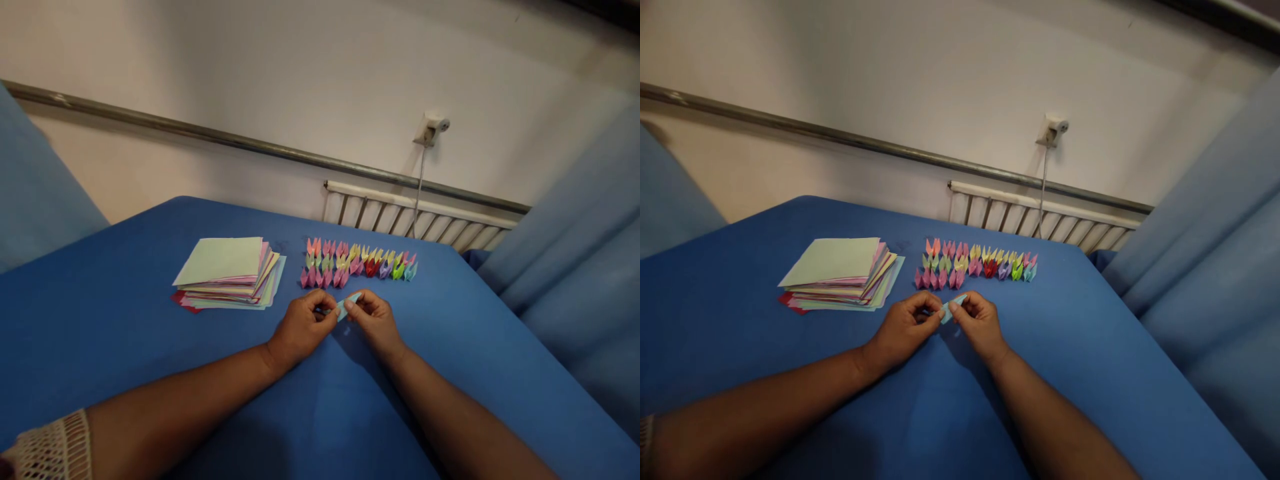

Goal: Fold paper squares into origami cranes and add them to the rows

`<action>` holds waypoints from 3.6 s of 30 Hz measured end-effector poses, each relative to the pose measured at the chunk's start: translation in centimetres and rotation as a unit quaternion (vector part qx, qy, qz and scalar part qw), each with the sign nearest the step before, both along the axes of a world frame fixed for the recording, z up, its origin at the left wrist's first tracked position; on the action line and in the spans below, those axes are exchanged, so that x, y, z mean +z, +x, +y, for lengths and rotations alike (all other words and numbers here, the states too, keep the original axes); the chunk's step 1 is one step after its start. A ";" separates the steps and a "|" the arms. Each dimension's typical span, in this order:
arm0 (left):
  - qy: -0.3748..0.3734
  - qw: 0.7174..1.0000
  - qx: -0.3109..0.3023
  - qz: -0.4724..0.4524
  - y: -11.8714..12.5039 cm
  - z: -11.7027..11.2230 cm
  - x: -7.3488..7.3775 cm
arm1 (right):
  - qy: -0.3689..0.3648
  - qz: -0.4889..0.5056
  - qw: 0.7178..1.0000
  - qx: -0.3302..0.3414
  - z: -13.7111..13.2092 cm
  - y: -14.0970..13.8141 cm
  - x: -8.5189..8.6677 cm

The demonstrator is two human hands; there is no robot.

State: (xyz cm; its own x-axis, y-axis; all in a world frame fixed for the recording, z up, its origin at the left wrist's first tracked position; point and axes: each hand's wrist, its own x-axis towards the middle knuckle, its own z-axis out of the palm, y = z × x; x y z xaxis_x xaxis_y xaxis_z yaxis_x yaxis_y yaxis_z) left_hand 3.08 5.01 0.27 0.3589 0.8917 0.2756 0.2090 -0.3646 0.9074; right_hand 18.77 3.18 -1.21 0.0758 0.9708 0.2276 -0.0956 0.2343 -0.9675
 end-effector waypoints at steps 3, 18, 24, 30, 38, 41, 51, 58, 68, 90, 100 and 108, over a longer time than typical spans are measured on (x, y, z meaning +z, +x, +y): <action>0.001 1.000 -0.002 0.003 0.0 0.1 -0.1 | 0.000 0.003 1.000 -0.009 0.0 -0.1 0.0; -0.126 0.989 0.015 -0.078 0.5 -0.2 0.0 | 0.018 0.001 0.997 -0.076 -0.4 0.0 0.3; -0.219 0.972 -0.046 -0.074 0.6 -0.1 -0.2 | 0.023 -0.007 0.998 -0.066 -0.2 0.4 0.1; -0.217 0.973 -0.039 -0.074 0.6 -0.1 -0.4 | 0.019 -0.004 0.999 -0.049 0.1 0.8 -0.1; -0.177 0.981 -0.009 -0.074 0.5 0.0 0.0 | -0.012 0.011 1.000 0.005 -0.2 -0.6 0.1; -0.183 0.981 -0.012 -0.070 0.6 0.0 -0.1 | -0.025 0.026 0.999 -0.015 0.0 -0.6 -0.2; -0.233 0.969 -0.043 -0.071 0.7 -0.2 -0.3 | -0.011 0.038 0.997 -0.071 0.5 0.3 -0.5; -0.224 0.970 0.015 -0.092 0.7 0.1 -0.2 | -0.045 0.046 0.998 -0.022 0.8 0.1 -1.3; -0.224 0.969 0.048 -0.096 0.5 0.7 -0.5 | -0.031 -0.032 0.999 -0.020 0.6 -1.2 -2.1; -0.273 0.951 0.045 -0.141 0.6 1.1 -1.0 | -0.043 -0.029 0.999 0.001 1.2 0.1 -2.6; -0.260 0.955 0.033 -0.137 0.5 1.1 -1.2 | -0.040 -0.033 0.999 0.004 1.1 -0.6 -2.8; -0.258 0.958 0.028 -0.125 0.5 1.5 -1.5 | -0.040 -0.030 0.999 -0.010 1.8 -0.8 -3.9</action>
State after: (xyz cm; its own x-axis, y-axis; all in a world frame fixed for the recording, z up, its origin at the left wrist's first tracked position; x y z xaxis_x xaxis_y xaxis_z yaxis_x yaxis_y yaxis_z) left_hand 3.53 6.49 -1.28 0.2860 0.9485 -0.1359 -0.0326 0.1514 0.9879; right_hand 17.93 4.97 -5.12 0.0835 0.9846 0.1534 -0.0322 0.1565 -0.9872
